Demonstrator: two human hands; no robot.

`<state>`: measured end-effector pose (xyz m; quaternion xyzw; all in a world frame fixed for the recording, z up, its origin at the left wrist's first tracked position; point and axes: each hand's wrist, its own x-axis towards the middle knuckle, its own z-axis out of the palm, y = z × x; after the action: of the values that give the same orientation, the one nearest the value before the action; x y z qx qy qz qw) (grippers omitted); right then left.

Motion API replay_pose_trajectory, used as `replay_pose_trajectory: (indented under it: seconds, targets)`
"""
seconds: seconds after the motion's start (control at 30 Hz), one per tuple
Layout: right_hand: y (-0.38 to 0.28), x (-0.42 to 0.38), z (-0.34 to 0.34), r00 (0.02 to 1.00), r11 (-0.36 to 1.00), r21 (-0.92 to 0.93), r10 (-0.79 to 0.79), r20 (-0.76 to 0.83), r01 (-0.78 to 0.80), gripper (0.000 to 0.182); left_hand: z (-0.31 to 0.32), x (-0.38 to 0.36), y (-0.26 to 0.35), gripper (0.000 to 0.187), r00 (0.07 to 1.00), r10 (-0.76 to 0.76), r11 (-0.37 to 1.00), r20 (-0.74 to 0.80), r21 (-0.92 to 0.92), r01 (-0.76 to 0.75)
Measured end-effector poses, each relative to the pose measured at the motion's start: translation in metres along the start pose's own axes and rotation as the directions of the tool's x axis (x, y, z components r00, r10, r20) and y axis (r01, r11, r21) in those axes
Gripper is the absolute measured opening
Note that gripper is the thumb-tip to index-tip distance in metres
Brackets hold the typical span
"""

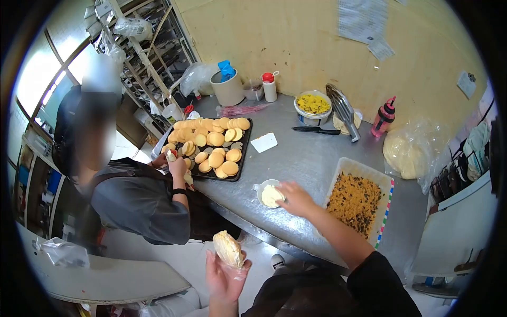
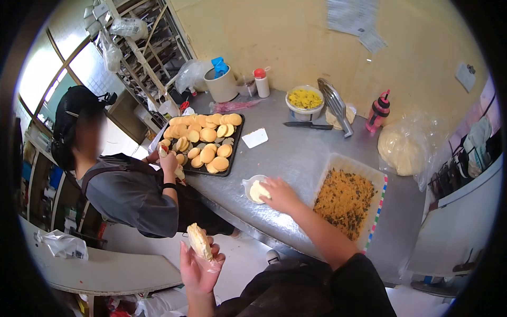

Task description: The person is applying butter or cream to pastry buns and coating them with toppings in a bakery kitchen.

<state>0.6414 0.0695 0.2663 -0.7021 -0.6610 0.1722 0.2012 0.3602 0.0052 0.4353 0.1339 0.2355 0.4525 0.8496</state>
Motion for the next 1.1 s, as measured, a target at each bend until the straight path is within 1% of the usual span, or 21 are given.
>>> replay_pose_trajectory:
  seconds: [0.1,0.13,0.23,0.27,0.33,0.43,0.47,0.5,0.53,0.6,0.63,0.67,0.7,0.77,0.8,0.87,0.93,1.0,1.03,1.07,1.1]
  targets:
    - [0.018,0.002,0.063,0.987,0.972,-0.188,-0.129,0.092,0.144,0.064,-0.034,-0.003,0.007,0.043,0.983,0.096,0.990,-0.155,0.113,-0.079]
    - [0.024,0.006,0.079,0.983,0.958,-0.228,-0.158,0.097,0.176,0.064,-0.051,-0.004,0.009,0.045,0.977,0.116,0.989,-0.180,0.108,-0.098]
    - [0.024,0.015,0.094,0.971,0.923,-0.342,-0.104,0.214,0.174,0.063,-0.058,-0.006,0.009,0.045,0.901,0.354,0.874,-0.250,0.431,-0.224]
    - [0.021,0.016,0.093,0.965,0.927,-0.340,-0.073,0.252,0.159,0.062,-0.062,-0.006,0.009,0.044,0.888,0.396,0.846,-0.235,0.470,-0.253]
    - [0.008,0.018,0.075,0.946,0.931,-0.339,-0.017,0.325,0.134,0.060,-0.061,-0.006,0.011,0.045,0.891,0.384,0.867,-0.245,0.429,-0.255]
    - [-0.014,0.019,0.039,0.955,0.978,-0.208,0.076,0.287,-0.015,0.053,-0.061,-0.007,0.014,0.045,0.910,0.307,0.920,-0.278,0.333,-0.208]
    - [-0.015,0.015,0.037,0.963,0.982,0.135,0.093,0.251,-0.130,0.053,-0.061,-0.007,0.014,0.045,0.918,0.270,0.938,-0.289,0.294,-0.183]
    - [-0.014,0.012,0.034,0.966,0.860,0.462,0.124,0.225,-0.218,0.052,-0.062,-0.007,0.015,0.044,0.936,0.240,0.950,-0.259,0.261,-0.171]
    - [-0.015,0.009,0.032,0.963,0.626,0.732,0.162,0.214,-0.268,0.052,-0.062,-0.007,0.015,0.042,0.951,0.211,0.960,-0.227,0.229,-0.158]
    - [-0.050,-0.014,-0.003,0.962,0.173,0.946,0.063,0.266,-0.273,0.046,-0.063,-0.007,0.015,0.043,0.973,0.140,0.985,-0.184,0.127,-0.118]
    - [-0.071,-0.028,-0.026,0.963,-0.081,0.960,0.012,0.271,-0.269,0.043,-0.062,-0.006,0.014,0.044,0.981,0.098,0.994,-0.169,0.057,-0.089]
    - [-0.092,-0.045,-0.041,0.989,0.187,0.975,-0.061,0.134,-0.120,0.045,-0.060,-0.006,0.013,0.045,0.987,0.056,0.998,-0.149,-0.011,-0.058]
    - [-0.112,-0.062,-0.055,0.986,0.425,0.903,-0.166,0.014,0.059,0.048,-0.054,-0.005,0.012,0.046,0.995,0.043,0.996,-0.087,-0.072,-0.049]
    - [-0.142,-0.086,-0.084,0.880,0.439,0.805,-0.431,-0.201,0.399,0.068,-0.039,-0.002,0.007,0.048,0.999,0.022,0.982,0.046,-0.189,-0.013]
    - [-0.152,-0.091,-0.095,0.817,0.477,0.698,-0.505,-0.279,0.533,0.070,-0.037,-0.001,0.004,0.050,0.987,0.013,0.970,0.163,-0.242,0.028]
    - [-0.168,-0.096,-0.111,0.654,0.505,0.423,-0.652,-0.383,0.752,0.074,-0.011,-0.006,-0.001,0.051,0.989,0.025,0.981,0.148,-0.194,0.004]
    - [-0.182,-0.100,-0.116,0.630,0.542,0.320,-0.664,-0.402,0.777,0.072,0.010,-0.012,-0.004,0.048,0.993,0.021,0.987,0.117,-0.158,-0.003]
    - [-0.191,-0.105,-0.116,0.631,0.598,0.219,-0.672,-0.387,0.771,0.066,0.005,-0.008,-0.011,0.047,0.964,-0.013,0.937,0.266,-0.334,0.105]
    - [-0.190,-0.111,-0.111,0.599,0.585,0.171,-0.694,-0.400,0.793,0.063,0.002,-0.006,-0.013,0.046,0.941,-0.018,0.896,0.338,-0.412,0.165]
    - [-0.189,-0.116,-0.104,0.565,0.570,0.124,-0.716,-0.409,0.812,0.059,0.001,-0.003,-0.013,0.045,0.930,0.012,0.942,0.367,-0.315,0.112]
    - [-0.187,-0.119,-0.100,0.529,0.551,0.078,-0.740,-0.415,0.831,0.056,0.004,-0.003,-0.013,0.045,0.922,-0.003,0.923,0.388,-0.355,0.152]
